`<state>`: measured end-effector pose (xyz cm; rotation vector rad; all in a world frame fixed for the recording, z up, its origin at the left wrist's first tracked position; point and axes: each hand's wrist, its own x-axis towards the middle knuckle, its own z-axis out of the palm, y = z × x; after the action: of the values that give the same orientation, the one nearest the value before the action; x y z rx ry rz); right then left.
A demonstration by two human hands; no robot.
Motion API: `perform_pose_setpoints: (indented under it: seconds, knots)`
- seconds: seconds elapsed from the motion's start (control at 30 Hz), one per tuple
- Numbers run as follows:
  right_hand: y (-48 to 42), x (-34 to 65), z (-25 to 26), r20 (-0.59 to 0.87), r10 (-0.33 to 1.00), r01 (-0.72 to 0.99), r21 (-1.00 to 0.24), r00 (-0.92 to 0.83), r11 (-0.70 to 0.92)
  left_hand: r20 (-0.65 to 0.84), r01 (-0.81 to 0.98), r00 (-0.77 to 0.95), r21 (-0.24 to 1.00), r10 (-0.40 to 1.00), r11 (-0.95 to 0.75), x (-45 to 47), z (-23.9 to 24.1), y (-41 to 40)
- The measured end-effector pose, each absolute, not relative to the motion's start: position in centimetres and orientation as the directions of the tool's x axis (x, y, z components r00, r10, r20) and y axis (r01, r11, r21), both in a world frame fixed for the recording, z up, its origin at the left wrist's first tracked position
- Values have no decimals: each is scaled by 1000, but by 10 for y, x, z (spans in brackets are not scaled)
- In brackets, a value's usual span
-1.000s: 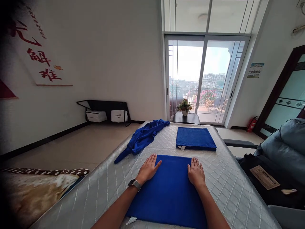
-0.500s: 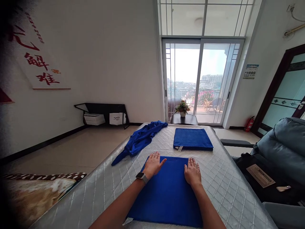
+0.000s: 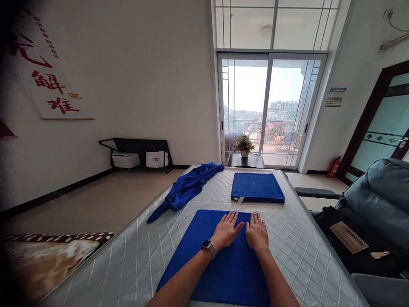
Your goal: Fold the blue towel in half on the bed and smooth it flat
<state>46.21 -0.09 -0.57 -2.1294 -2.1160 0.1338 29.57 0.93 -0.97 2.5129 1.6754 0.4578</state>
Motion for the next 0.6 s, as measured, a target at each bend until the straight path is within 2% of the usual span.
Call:
perform_pose_setpoints:
  seconds: [0.3, 0.6]
  knots:
    - [-3, 461, -2, 26, 1000, 987, -163, 12, -8, 222, 977, 143, 124, 965, -173, 176, -16, 20]
    - [-2, 460, -2, 24, 999, 989, -149, 27, -23, 261, 981, 108, 131, 959, -146, 158, -24, 18]
